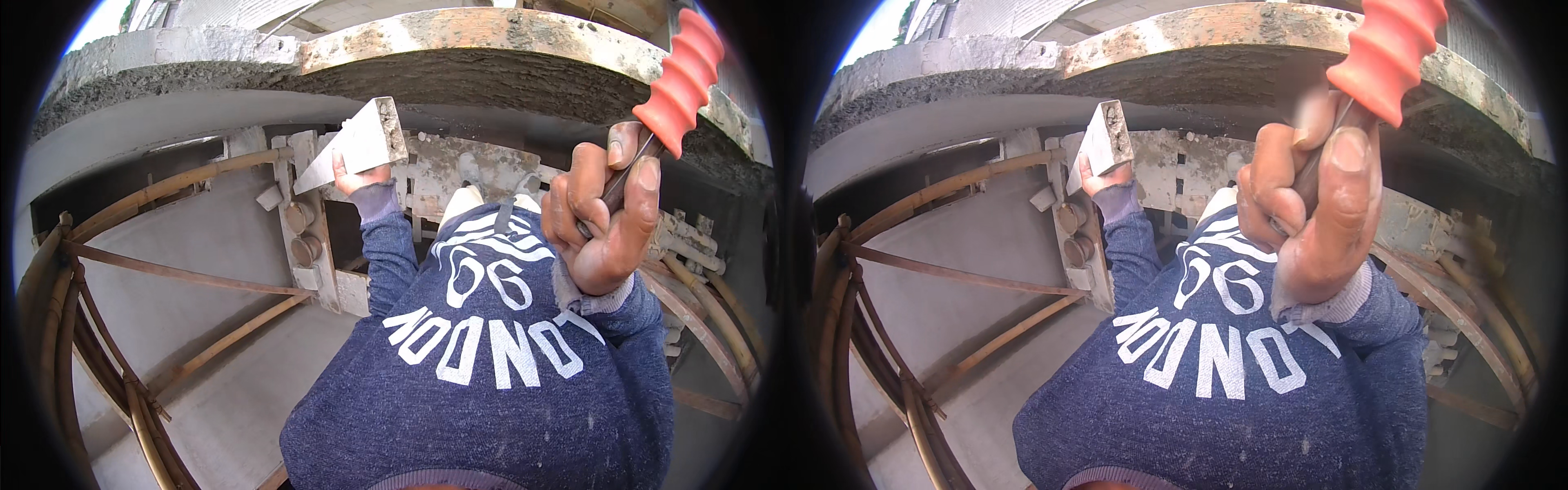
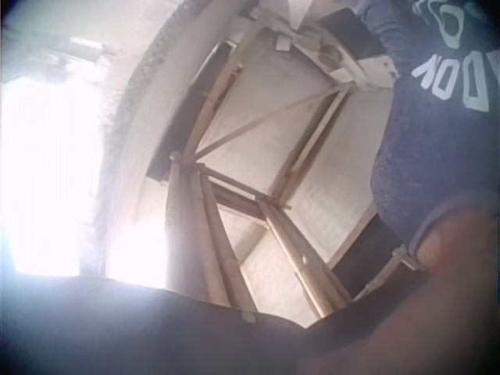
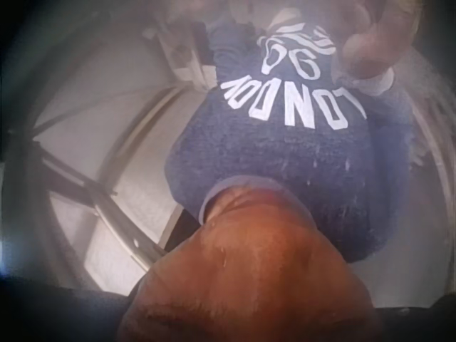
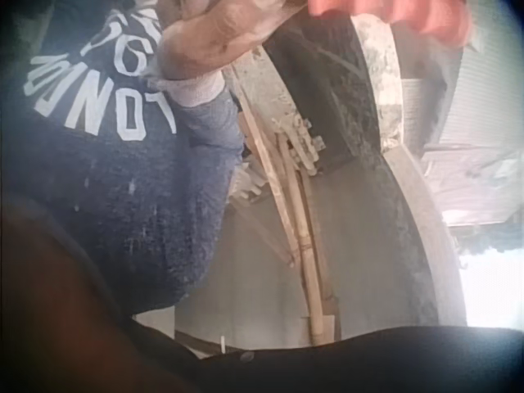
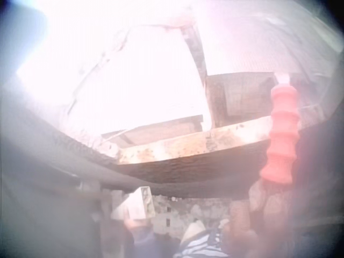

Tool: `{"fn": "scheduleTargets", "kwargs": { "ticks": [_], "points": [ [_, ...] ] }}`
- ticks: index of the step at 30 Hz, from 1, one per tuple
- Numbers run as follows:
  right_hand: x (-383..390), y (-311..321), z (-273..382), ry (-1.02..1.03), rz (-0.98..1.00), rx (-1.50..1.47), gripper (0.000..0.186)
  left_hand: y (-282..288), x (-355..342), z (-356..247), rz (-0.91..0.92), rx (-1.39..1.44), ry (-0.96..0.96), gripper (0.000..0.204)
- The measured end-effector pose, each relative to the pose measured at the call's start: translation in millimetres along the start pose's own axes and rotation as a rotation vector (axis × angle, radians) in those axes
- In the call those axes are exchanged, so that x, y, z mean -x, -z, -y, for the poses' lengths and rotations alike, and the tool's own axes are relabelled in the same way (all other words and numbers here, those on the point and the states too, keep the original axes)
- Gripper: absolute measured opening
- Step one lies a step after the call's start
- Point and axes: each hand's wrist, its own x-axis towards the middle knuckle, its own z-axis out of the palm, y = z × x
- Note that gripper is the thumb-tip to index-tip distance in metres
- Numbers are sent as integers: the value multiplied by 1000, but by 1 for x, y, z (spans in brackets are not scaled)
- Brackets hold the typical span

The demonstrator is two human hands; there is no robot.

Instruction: The person smooths a freshly plastered concrete wall using a long metal straightedge and a trowel. They repeatedly scrape and level the surface, removing excess material and refining the finish.

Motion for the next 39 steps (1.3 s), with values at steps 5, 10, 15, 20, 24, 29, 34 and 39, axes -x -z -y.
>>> {"fn": "scheduleTargets", "kwargs": {
  "ticks": [5, 10, 15, 20, 24, 29, 34, 39],
  "points": [
    [6, 29, -49, -731, 366, 300, 22, 0, -5, 10, -40, -33, 27, 54],
    [-18, -6, 22, -231, 23, 201, 27, 1, -5, 11, -31, 18, 28, 53],
    [-5, 1, -15, -12, -70, 259, 27, -7, -11, 21, 21, -22, 37, 52],
    [-21, 12, -6, -799, 235, 248, 23, 0, -5, 19, 3, -69, 26, 51],
    [-27, -13, 19, -157, -58, 161, 27, 3, -3, 16, 2, 2, 44, 53],
    [3, 33, -35, -341, 151, 293, 26, -10, 4, 17, -66, -31, 22, 58],
    [-23, 10, 1, -733, 292, 222, 28, 24, 6, -14, 48, -55, 71, 57],
    [-29, -23, 24, -223, -9, 49, 27, 31, 5, -43, 333, 145, 323, 55]
  ]
}}
